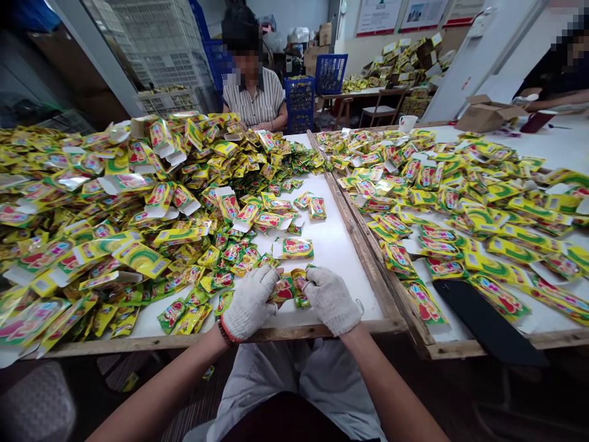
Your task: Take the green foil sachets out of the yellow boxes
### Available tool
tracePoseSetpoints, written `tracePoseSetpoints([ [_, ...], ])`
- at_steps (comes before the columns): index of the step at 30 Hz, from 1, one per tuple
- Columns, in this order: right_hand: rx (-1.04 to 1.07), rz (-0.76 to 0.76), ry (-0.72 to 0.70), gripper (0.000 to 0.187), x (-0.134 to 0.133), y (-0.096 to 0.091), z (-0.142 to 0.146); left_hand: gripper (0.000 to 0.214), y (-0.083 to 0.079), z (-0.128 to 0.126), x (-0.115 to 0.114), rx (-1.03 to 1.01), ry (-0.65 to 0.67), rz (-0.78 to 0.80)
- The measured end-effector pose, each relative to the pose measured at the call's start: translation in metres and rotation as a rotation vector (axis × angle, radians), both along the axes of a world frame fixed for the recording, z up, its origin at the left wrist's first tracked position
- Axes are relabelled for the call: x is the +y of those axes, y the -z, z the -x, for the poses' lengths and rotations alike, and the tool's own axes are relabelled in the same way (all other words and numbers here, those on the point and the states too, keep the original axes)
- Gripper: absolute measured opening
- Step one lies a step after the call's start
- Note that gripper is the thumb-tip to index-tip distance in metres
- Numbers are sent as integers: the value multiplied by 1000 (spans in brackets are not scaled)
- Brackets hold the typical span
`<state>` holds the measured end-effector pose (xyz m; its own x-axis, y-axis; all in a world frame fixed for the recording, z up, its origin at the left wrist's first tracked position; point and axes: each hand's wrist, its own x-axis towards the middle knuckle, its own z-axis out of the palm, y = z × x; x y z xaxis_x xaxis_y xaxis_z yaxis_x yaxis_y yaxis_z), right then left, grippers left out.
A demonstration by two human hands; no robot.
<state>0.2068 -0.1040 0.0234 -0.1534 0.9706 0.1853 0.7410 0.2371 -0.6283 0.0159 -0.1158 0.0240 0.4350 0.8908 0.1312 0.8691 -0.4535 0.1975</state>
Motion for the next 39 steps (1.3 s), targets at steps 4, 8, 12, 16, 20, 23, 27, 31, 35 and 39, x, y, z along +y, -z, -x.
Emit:
tracePoseSetpoints([
  [4, 95, 149, -89, 16, 3, -2, 2, 63, 3, -2, -1, 7, -6, 4],
  [8, 419, 476, -141, 26, -4, -9, -6, 65, 2, 3, 2, 19, -29, 22],
  [12, 591, 716, -305, 32, -17, -10, -8, 64, 2, 2, 2, 7, 12, 37],
  [16, 724, 783, -342, 32, -20, -3, -2, 62, 3, -3, -2, -67, 62, 63],
  [20, 664, 708, -215, 31, -16, 1, 2, 64, -2, 0, 2, -353, 106, 96],
  [23, 666, 612, -158, 35, -16, 0, 5, 77, -6, 7, 9, -765, -19, 184],
  [27, 645, 614, -170, 33, -18, -1, 8, 51, -6, 11, 14, -1040, -160, 597],
  [31, 413, 485, -79, 26, -12, 1, 7, 40, 0, 8, 11, -992, -204, 597],
  [35, 382, 458, -26, 29, -2, 7, 0, 42, -3, 6, 18, -843, -120, 517],
  [39, 1064, 228, 218, 15, 12, -3, -32, 27, -15, 26, 44, -516, -99, 184],
])
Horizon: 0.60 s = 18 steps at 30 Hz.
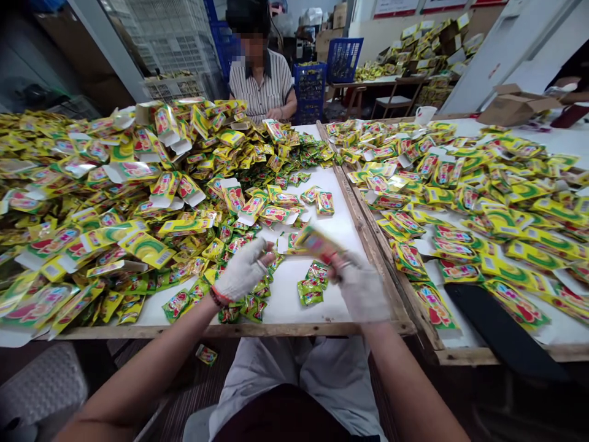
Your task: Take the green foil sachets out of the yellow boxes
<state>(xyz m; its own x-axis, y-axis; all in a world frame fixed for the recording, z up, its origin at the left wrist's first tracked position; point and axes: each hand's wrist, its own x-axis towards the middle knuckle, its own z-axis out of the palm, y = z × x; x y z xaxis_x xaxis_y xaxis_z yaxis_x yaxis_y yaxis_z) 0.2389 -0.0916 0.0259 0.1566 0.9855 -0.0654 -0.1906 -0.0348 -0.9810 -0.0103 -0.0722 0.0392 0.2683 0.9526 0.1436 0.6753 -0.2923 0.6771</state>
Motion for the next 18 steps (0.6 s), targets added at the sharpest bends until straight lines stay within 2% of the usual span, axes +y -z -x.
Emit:
tracePoseSetpoints([
  [2, 319, -158, 214, 15, 8, -11, -21, 20, -2, 16, 14, 360, -23, -137],
  [4, 404, -182, 260, 21, 13, -18, -35, 23, 2, 30, 24, 687, 36, -182],
  [5, 351, -142, 240, 23, 15, -18, -37, 27, 5, 35, 28, 799, 79, -186],
  [7, 78, -26, 149, 27, 17, -9, -31, 33, 10, 41, 32, 918, 133, -195],
  [9, -340, 47, -1, 30, 18, 8, -18, 36, 13, 42, 33, 950, 134, -199],
  [11, -758, 40, -113, 35, 18, 27, -4, 35, 12, 43, 31, 949, 112, -196],
  [13, -1063, 31, -181, 42, 19, 42, 4, 29, 7, 46, 28, 914, 86, -203],
  [16, -1255, 77, -307, 35, 24, 50, 4, 11, -1, 54, 19, 711, 41, -214],
  [18, -1247, 89, -347, 25, 27, 48, 0, 10, -5, 57, 13, 430, -31, -164],
])
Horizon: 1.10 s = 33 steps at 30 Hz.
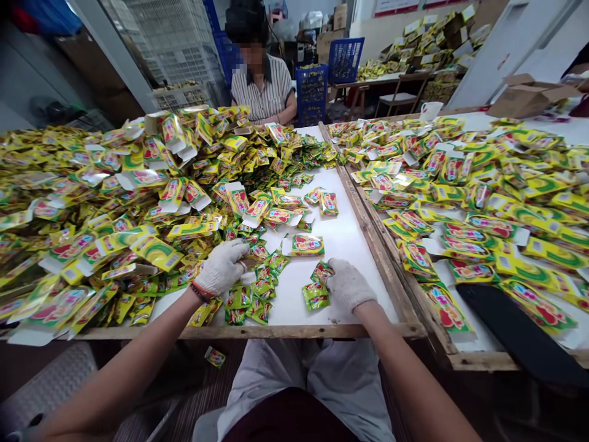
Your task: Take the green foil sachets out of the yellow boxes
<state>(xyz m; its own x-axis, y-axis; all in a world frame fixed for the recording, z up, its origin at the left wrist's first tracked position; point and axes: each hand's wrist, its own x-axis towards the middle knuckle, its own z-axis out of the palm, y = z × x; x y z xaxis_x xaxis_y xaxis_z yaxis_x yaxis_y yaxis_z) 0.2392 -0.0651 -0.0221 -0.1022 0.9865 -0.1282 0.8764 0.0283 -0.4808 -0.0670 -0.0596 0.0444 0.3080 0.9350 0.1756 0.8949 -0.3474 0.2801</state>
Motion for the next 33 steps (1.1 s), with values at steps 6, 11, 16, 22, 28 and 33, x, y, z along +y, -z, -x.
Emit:
tracePoseSetpoints([
  [6, 523, -42, 218, 22, -14, -25, 6, 27, 12, -25, -19, -1009, -199, 386],
  [11, 965, 179, 102, 30, -35, -40, 35, 34, 34, -67, -36, -1407, -232, 616],
  [16, 733, 115, 24, 25, -34, -42, 46, 31, 37, -87, -50, -1619, -182, 697],
  [22, 555, 0, -6, 25, -33, -43, 45, 43, 34, -91, -52, -1549, -190, 756],
  [28, 634, -29, 80, 35, -35, -32, 41, 37, 39, -102, -44, -1401, -105, 719],
  [33, 660, -76, 258, 30, -28, -30, 16, 29, 31, -108, 1, -694, 145, 236],
])
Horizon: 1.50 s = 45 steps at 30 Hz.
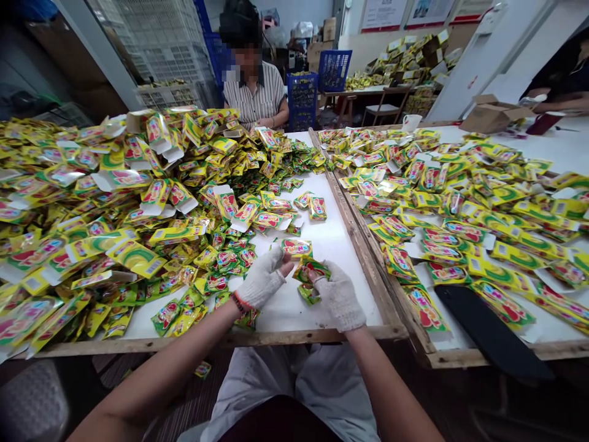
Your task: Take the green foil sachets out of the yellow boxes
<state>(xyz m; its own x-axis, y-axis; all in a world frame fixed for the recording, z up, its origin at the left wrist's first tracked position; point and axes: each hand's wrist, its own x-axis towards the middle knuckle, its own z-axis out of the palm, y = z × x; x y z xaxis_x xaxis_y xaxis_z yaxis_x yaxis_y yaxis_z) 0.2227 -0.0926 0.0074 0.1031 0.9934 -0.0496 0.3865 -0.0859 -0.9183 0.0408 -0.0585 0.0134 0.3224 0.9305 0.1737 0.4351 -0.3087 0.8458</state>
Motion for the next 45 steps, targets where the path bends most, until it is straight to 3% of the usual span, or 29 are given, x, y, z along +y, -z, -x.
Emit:
tracePoseSetpoints([
  [2, 2, -4, 57, 31, 1, 0, -11, 46, -4, -3, 26, 384, 4, -211],
  [5, 40, -27, 99, 35, -1, 0, -19, 64, -9, -11, 52, 726, -24, -285],
  [9, 76, -35, 93, 34, -5, 4, -18, 52, -12, -18, 39, 677, -116, -244],
  [13, 101, -9, 124, 34, 6, 13, -22, 33, -14, -10, 8, 621, -42, -137],
  [15, 118, -8, 219, 33, 13, 16, -27, 34, -15, -4, 2, 685, 24, -197],
  [19, 244, -1, 272, 31, 12, 15, -36, 76, -13, -2, 7, 868, 376, -414],
  [22, 248, -4, 253, 32, 1, 9, -35, 71, -10, -11, 11, 916, 519, -468],
  [24, 215, -27, 239, 31, -8, 5, -33, 60, -11, -16, 11, 901, 482, -429],
  [28, 51, -69, 170, 29, -22, -2, -24, 44, -12, -11, 2, 766, 232, -290],
  [33, -210, -14, 30, 30, -24, -6, -17, 44, -6, 6, -19, 576, 36, -264],
  [36, -290, -12, -94, 29, -19, -5, -20, 43, -5, 13, -26, 552, 35, -275],
  [40, -369, -48, -216, 27, -14, -4, -24, 43, -9, 16, -28, 645, 160, -303],
  [42, -419, -51, -202, 28, -13, -4, -22, 45, -11, 16, -29, 686, 187, -310],
  [45, -502, -54, -95, 37, -14, -3, -13, 44, -9, 14, -34, 672, 101, -296],
])
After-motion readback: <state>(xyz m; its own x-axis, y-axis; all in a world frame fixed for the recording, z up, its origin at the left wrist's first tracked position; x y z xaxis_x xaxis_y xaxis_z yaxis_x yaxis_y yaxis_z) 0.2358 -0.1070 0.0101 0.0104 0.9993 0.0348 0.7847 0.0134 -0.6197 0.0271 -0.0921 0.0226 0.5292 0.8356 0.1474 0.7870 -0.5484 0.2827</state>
